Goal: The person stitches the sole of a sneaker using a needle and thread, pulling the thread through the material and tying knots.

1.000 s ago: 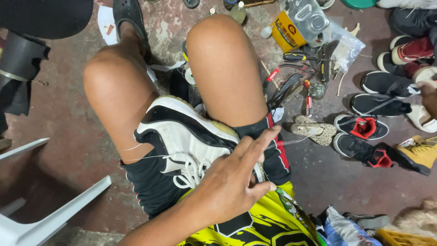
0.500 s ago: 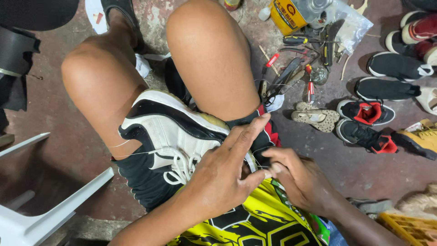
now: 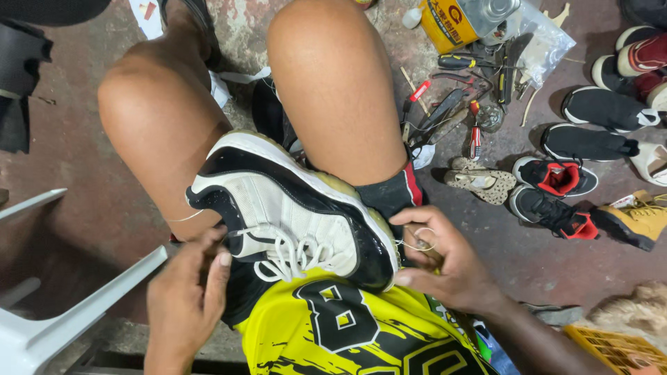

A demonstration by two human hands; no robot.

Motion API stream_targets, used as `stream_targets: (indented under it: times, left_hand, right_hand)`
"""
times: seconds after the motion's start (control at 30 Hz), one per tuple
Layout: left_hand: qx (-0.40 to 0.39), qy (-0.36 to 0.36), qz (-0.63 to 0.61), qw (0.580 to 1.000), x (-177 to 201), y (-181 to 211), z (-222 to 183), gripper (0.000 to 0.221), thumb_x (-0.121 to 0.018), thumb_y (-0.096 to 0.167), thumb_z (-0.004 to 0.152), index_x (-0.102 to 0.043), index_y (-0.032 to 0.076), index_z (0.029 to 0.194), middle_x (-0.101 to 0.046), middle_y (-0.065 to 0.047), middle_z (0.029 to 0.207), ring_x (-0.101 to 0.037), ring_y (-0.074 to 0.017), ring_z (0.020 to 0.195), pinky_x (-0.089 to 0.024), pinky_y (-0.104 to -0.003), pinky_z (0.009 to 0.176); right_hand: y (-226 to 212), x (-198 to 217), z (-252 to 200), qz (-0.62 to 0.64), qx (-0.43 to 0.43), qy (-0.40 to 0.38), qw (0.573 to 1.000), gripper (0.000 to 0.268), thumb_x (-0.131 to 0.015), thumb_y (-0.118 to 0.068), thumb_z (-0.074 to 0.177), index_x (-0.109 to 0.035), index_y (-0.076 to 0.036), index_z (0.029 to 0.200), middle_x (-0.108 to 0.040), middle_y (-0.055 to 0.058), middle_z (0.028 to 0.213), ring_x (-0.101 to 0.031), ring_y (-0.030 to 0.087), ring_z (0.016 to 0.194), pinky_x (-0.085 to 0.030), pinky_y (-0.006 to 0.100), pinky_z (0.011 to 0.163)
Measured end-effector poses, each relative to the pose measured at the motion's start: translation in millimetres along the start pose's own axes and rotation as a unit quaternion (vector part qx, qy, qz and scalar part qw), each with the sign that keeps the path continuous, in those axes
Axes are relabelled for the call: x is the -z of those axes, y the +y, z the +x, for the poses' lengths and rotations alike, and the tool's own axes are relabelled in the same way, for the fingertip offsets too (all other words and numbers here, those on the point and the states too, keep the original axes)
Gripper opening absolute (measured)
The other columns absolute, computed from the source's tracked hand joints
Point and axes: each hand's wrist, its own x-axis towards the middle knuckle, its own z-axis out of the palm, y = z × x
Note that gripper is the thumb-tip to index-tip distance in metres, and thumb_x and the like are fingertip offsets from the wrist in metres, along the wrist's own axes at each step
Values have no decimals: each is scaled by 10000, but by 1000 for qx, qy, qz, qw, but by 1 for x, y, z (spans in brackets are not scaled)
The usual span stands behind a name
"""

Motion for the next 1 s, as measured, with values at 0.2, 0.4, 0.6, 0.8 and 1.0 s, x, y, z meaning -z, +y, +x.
stream_targets:
  times: [0.2,0.4,0.6,0.8,1.0]
  left_hand:
    - [126,-15,-168,978,-9,-34,-15,350,-787,118,891,-506,51,694,-436,30,616,-372,-65,567,-294,-256,510]
    - [87,36,-198,976,-3,-71,11,567,-790,74,938,-330,127,610,-365,87,615,-287,-26,577,-212,-233,534]
    - [235,117,-90,961,60,-140,44,437,-690,224,1059,-430,162,713,-447,59,664,-368,-51,583,-274,-272,518]
    - [287,191,70,936,121,-193,31,231,-674,107,1048,-542,120,859,-569,18,846,-520,-116,743,-399,-291,672]
    - [-9,195,15,981,65,-113,34,93,-658,-10,1037,-654,77,1005,-690,-23,1029,-672,-180,903,-524,-310,827]
  right_hand:
    - [-1,-16,8,-34,15,44,998,712,-894,-12,707,-507,-61,1302,-413,-92,724,-379,8,646,-342,179,589]
    - [-6,-22,15,52,-20,24,998,701,-860,-1,741,-480,-72,1325,-542,-77,819,-515,-2,773,-465,186,695]
    - [-1,-21,21,25,-31,18,999,728,-876,-4,718,-484,-81,1327,-545,-59,798,-380,8,670,-342,175,628]
    - [15,-16,17,63,-15,26,998,737,-873,19,707,-492,-74,1331,-614,-16,877,-469,-7,753,-388,171,680]
    - [7,-10,19,43,-57,42,997,749,-855,43,650,-490,-85,1291,-694,-1,873,-496,-18,687,-390,159,613]
